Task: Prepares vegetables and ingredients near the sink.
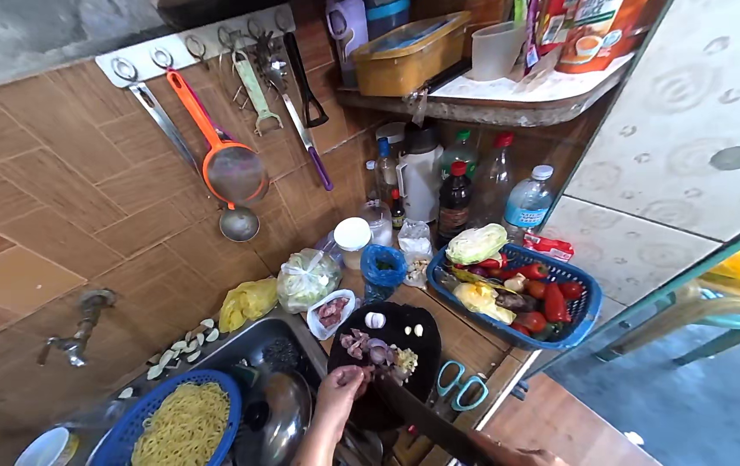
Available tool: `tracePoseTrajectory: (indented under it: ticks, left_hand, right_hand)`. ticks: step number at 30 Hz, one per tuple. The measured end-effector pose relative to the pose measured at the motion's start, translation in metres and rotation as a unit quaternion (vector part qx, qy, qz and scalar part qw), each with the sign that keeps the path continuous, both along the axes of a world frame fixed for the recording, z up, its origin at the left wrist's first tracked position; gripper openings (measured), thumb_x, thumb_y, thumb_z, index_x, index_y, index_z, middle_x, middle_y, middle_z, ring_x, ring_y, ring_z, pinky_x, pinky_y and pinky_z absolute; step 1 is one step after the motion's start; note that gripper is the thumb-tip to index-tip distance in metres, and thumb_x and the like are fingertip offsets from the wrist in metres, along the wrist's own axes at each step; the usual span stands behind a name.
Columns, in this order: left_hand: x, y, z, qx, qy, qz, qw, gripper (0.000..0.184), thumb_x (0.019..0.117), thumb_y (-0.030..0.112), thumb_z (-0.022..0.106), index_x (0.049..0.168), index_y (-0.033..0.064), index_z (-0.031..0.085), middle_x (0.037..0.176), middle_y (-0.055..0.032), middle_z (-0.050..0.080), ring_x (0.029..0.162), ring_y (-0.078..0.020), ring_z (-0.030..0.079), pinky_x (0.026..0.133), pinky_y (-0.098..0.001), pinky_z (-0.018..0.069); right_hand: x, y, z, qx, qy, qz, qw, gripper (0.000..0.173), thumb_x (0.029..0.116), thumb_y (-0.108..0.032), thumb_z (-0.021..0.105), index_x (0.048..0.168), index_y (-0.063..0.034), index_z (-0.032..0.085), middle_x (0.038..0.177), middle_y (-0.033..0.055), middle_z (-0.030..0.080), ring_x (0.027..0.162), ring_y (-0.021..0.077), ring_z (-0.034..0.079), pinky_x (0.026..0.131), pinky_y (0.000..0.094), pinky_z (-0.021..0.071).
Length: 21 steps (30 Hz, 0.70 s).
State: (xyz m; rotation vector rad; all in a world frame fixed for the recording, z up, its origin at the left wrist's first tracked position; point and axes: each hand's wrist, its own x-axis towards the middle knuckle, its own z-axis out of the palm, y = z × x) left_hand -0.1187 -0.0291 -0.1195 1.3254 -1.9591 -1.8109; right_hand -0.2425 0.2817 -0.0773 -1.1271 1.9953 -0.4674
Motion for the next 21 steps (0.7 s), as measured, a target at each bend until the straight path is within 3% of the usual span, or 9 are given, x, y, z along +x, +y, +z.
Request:
tracePoseTrajectory:
  ticks: [2, 4, 7, 10, 13, 15, 17, 18, 21]
  left_hand:
    - [0.011, 0.003, -0.005, -0.121, -0.174, -0.07, 0.975, 0.034, 0.0979, 0.03, 0.07, 0.12, 0.0042, 0.071, 0.113, -0.0133, 0.072, 0.104, -0.0237, 0.07, 0.096, -0.0438, 0.0555]
    - [0.016, 0.008, -0.001, -0.178, -0.267, -0.121, 0.939, 0.038, 0.0988, 0.04, 0.067, 0.119, 0.008, 0.073, 0.114, -0.0125, 0.074, 0.111, -0.0267, 0.069, 0.102, -0.0483, 0.0508]
    - [0.023, 0.015, 0.012, -0.187, -0.316, -0.16, 0.916, 0.04, 0.0975, 0.036, 0.069, 0.127, 0.0086, 0.071, 0.119, -0.0127, 0.073, 0.116, -0.0281, 0.067, 0.105, -0.0483, 0.0487]
    - [0.036, 0.011, 0.023, -0.186, -0.324, -0.14, 0.917, 0.063, 0.0926, 0.035, 0.076, 0.145, 0.0073, 0.056, 0.131, -0.0149, 0.067, 0.123, -0.0303, 0.063, 0.108, -0.0476, 0.0473]
    - [0.05, 0.004, 0.031, -0.19, -0.291, -0.092, 0.933, 0.063, 0.0937, 0.033, 0.075, 0.146, 0.0056, 0.054, 0.132, -0.0161, 0.066, 0.123, -0.0317, 0.063, 0.108, -0.0484, 0.0469]
    - [0.051, 0.003, 0.033, -0.2, -0.286, -0.096, 0.932, 0.056, 0.0962, 0.032, 0.072, 0.143, 0.0054, 0.057, 0.129, -0.0152, 0.067, 0.122, -0.0311, 0.063, 0.108, -0.0482, 0.0468]
    - [0.046, 0.007, 0.027, -0.207, -0.28, -0.1, 0.932, 0.049, 0.0963, 0.029, 0.071, 0.139, 0.0059, 0.062, 0.128, -0.0147, 0.069, 0.122, -0.03, 0.064, 0.109, -0.0474, 0.0469]
    - [0.041, 0.009, 0.023, -0.211, -0.272, -0.109, 0.932, 0.047, 0.0972, 0.029, 0.07, 0.137, 0.0051, 0.063, 0.129, -0.0157, 0.068, 0.123, -0.03, 0.063, 0.11, -0.0466, 0.0465]
    - [0.025, 0.018, 0.009, -0.239, -0.273, -0.158, 0.919, 0.043, 0.1006, 0.032, 0.064, 0.134, 0.0055, 0.066, 0.133, -0.0173, 0.066, 0.128, -0.0301, 0.061, 0.113, -0.0445, 0.0441]
  right_hand:
    - [0.001, -0.003, 0.004, 0.026, 0.028, -0.017, 0.999, 0.059, 0.1071, -0.027, 0.052, 0.163, -0.0276, 0.034, 0.114, 0.0255, 0.073, 0.102, 0.0489, 0.071, 0.09, 0.0702, 0.0525]
    - [0.002, -0.008, 0.013, 0.031, 0.036, -0.027, 0.999, 0.059, 0.1072, -0.027, 0.052, 0.163, -0.0272, 0.033, 0.113, 0.0266, 0.072, 0.101, 0.0494, 0.07, 0.089, 0.0691, 0.0528]
    - [0.008, -0.015, 0.023, -0.016, 0.05, -0.017, 0.998, 0.058, 0.1072, -0.028, 0.052, 0.162, -0.0272, 0.035, 0.11, 0.0263, 0.072, 0.096, 0.0483, 0.071, 0.085, 0.0673, 0.0548]
    - [0.023, -0.022, 0.026, -0.168, 0.123, -0.026, 0.978, 0.051, 0.1057, -0.026, 0.056, 0.156, -0.0228, 0.048, 0.099, 0.0236, 0.073, 0.078, 0.0415, 0.073, 0.068, 0.0586, 0.0591]
    - [0.032, -0.029, 0.013, -0.289, 0.164, -0.039, 0.942, 0.047, 0.1024, -0.02, 0.061, 0.149, -0.0167, 0.058, 0.095, 0.0221, 0.073, 0.07, 0.0349, 0.072, 0.059, 0.0504, 0.06]
    - [0.033, -0.032, 0.0, -0.217, 0.145, -0.019, 0.965, 0.048, 0.1044, -0.022, 0.058, 0.152, -0.0218, 0.054, 0.097, 0.023, 0.073, 0.075, 0.0385, 0.073, 0.064, 0.0549, 0.0603]
    - [0.029, -0.041, -0.001, -0.017, 0.081, 0.026, 0.996, 0.055, 0.1087, -0.026, 0.048, 0.162, -0.0338, 0.036, 0.111, 0.0258, 0.072, 0.094, 0.0465, 0.072, 0.082, 0.0647, 0.0563]
    - [0.026, -0.048, -0.001, 0.032, 0.058, 0.033, 0.997, 0.057, 0.1091, -0.027, 0.047, 0.163, -0.0358, 0.031, 0.115, 0.0262, 0.072, 0.1, 0.0482, 0.071, 0.086, 0.0674, 0.0542]
    - [0.018, -0.061, 0.006, 0.084, 0.016, 0.038, 0.996, 0.062, 0.1083, -0.027, 0.05, 0.165, -0.0364, 0.025, 0.117, 0.0266, 0.071, 0.106, 0.0495, 0.069, 0.091, 0.0698, 0.0512]
